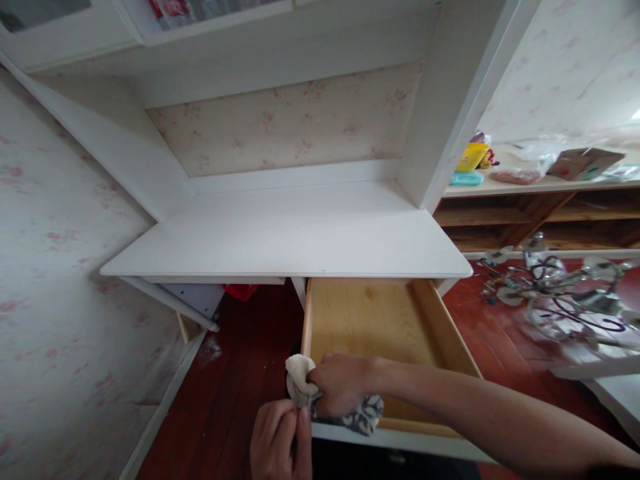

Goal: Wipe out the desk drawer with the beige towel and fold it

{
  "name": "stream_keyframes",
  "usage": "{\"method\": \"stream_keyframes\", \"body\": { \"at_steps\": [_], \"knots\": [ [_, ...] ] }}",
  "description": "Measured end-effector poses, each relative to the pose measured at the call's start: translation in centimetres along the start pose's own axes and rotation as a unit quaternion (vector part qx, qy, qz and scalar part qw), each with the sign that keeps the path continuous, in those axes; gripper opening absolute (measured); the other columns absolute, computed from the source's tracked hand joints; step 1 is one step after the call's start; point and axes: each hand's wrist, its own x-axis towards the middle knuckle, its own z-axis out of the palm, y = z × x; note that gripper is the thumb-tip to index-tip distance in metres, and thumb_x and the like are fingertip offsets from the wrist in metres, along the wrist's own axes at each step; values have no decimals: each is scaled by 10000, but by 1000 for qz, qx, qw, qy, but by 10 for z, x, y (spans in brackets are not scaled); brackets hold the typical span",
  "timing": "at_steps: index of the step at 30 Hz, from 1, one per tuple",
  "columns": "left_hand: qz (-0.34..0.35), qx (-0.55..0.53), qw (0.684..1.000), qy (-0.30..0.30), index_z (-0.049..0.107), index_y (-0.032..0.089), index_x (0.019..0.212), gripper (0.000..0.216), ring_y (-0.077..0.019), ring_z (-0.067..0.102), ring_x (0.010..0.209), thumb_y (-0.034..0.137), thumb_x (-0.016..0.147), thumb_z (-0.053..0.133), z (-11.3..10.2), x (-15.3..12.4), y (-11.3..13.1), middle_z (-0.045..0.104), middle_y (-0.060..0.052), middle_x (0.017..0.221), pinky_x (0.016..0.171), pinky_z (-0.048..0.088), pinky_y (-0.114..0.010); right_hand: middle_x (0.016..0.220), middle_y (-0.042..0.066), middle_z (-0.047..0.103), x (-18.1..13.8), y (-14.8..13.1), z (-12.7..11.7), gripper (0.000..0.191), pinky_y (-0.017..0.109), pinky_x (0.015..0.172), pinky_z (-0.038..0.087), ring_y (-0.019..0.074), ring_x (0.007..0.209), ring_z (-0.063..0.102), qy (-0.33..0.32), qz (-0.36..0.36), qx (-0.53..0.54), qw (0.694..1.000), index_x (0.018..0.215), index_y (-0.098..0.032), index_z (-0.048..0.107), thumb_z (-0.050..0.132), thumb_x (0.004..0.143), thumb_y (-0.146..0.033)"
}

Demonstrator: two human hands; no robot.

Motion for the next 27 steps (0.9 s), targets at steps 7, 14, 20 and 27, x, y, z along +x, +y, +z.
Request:
{"method": "stream_keyframes", "body": {
  "at_steps": [7,14,20,27],
  "knots": [
    [-74,37,996,-16,632,207,1007,123,-198,651,923,267,928,560,14,0,-21,666,-70,989,791,547,-312,802,35,734,-37,76,21,216,248,608,508,212,757,694,127,206,425,872,832,-165,718,607,664,-243],
    [-180,-45,979,-86,569,199,1294,451,-208,617,1186,105,878,421,32,-25,-34,588,-113,1354,919,575,-332,716,86,729,-41,140,12,198,353,665,581,217,624,689,352,226,741,525,952,-134,635,590,760,-158],
    [-168,-46,981,-86,638,214,1223,464,-208,627,1175,79,837,417,28,-26,-33,649,-84,1282,958,558,-357,685,85,718,-18,160,22,216,358,708,584,205,597,687,313,216,821,426,954,-117,641,497,813,-194],
    [-172,-101,977,-78,694,184,1023,324,-191,711,954,118,841,434,24,-17,-26,718,-85,1062,844,599,-312,753,105,733,-47,177,43,366,403,781,574,250,745,716,276,196,826,451,892,-156,670,492,866,-474]
  ]
}}
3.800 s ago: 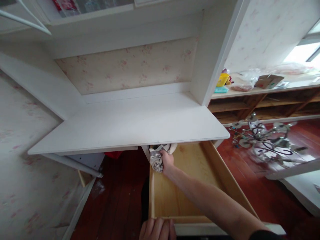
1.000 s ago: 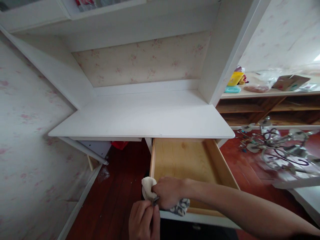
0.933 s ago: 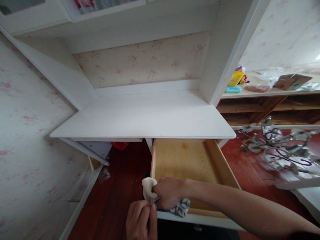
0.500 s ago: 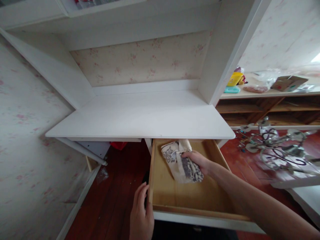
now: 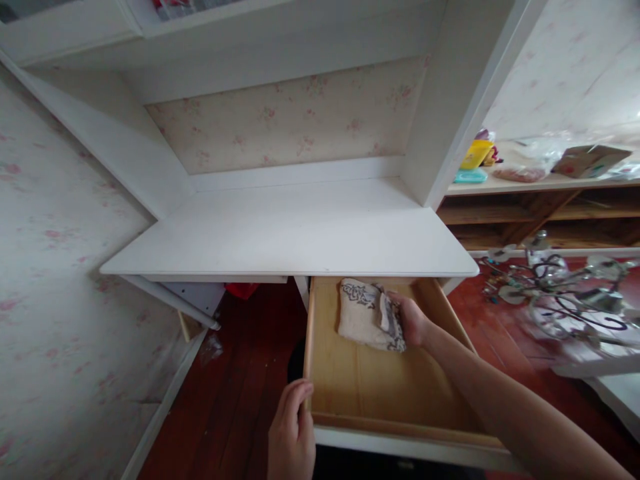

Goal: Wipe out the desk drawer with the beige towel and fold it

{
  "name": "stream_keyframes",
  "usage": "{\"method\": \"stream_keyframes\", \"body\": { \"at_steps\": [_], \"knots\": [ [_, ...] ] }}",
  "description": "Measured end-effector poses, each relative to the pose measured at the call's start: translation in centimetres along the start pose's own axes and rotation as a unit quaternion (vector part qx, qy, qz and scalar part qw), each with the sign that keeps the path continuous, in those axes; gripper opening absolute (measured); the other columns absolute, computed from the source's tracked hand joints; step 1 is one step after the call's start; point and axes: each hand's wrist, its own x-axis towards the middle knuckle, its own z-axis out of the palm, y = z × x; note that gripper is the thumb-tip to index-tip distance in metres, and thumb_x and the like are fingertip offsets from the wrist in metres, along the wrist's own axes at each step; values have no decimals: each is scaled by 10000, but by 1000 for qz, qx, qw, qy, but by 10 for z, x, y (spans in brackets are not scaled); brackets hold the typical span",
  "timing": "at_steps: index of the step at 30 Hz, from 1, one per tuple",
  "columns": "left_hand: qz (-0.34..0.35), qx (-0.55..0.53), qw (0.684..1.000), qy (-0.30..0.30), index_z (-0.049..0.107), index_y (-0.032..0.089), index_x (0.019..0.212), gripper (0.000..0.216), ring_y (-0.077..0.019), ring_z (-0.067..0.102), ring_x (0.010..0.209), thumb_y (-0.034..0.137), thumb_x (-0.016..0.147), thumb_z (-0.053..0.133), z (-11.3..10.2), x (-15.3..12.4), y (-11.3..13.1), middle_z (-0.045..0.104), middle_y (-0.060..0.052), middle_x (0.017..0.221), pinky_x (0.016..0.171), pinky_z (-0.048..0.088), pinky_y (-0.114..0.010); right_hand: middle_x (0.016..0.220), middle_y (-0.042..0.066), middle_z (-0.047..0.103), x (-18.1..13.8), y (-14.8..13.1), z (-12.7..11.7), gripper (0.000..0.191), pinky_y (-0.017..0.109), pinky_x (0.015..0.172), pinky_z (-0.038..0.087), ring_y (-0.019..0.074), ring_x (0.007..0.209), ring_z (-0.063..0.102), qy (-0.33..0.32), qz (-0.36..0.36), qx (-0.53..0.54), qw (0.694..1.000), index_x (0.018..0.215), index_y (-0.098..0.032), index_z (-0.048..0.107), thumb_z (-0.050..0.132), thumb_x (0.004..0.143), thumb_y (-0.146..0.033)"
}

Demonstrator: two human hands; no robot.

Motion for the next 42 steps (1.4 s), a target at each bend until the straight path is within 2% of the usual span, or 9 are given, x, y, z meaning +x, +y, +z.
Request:
{"method": "stream_keyframes", "body": {
  "at_steps": [4,8,12,17,21,24,27,31,42],
  "knots": [
    [-12,-29,999,-19,692,180,956,282,-176,721,842,127,844,439,-1,0,-2,719,-80,974,746,609,-273,841,110,741,-2,-6,-13,416,373,775,583,246,814,719,2,-7,-73,997,911,-164,661,563,868,-565],
    [-32,-35,998,-38,688,184,941,259,-179,719,807,144,853,447,-1,0,-6,717,-76,931,713,605,-271,800,95,739,12,0,-8,319,390,701,604,246,719,719,101,11,-112,989,989,-145,635,744,784,-365],
    [-45,-42,997,-38,683,190,935,272,-168,716,755,140,849,429,0,0,-1,718,-62,889,678,595,-253,785,105,735,19,11,17,287,397,654,608,257,688,718,89,17,-111,990,993,-127,631,722,756,-262],
    [-43,-53,998,-16,676,200,891,269,-156,706,726,137,845,418,1,2,10,712,-42,830,664,583,-235,869,52,738,15,21,53,320,341,707,587,221,759,715,89,-170,-170,967,1051,-203,586,670,742,-211],
    [-41,-33,998,-27,673,212,862,268,-150,701,719,125,825,422,0,4,11,711,-24,797,659,570,-217,1110,75,704,12,20,73,377,361,917,511,250,1047,659,147,-328,-382,851,1170,-216,558,594,795,-232],
    [-35,-12,999,-30,678,218,832,274,-150,700,715,128,820,419,-2,5,11,715,-20,773,663,564,-213,1212,121,667,10,24,89,413,386,964,467,289,1135,613,173,-357,-543,740,1237,-182,542,511,825,-184],
    [-23,0,999,-46,678,222,784,307,-144,697,698,115,814,393,-3,5,11,714,-20,748,647,552,-201,1446,125,519,9,31,108,646,360,941,479,282,1166,605,132,-375,-634,664,1411,-175,432,469,772,-93],
    [-7,2,998,-60,683,221,745,320,-143,693,661,114,817,391,-5,5,13,712,-26,717,620,547,-194,1608,105,278,9,36,133,835,361,968,485,283,1275,537,91,-418,-685,589,1556,-183,234,445,756,-66],
    [-18,6,998,-63,653,222,746,300,-144,666,690,105,821,388,0,-3,-1,679,-13,723,643,527,-215,1529,175,408,9,86,156,566,499,1057,446,348,1390,387,-10,-505,-773,383,1475,-109,417,406,912,-44]
  ]
}}
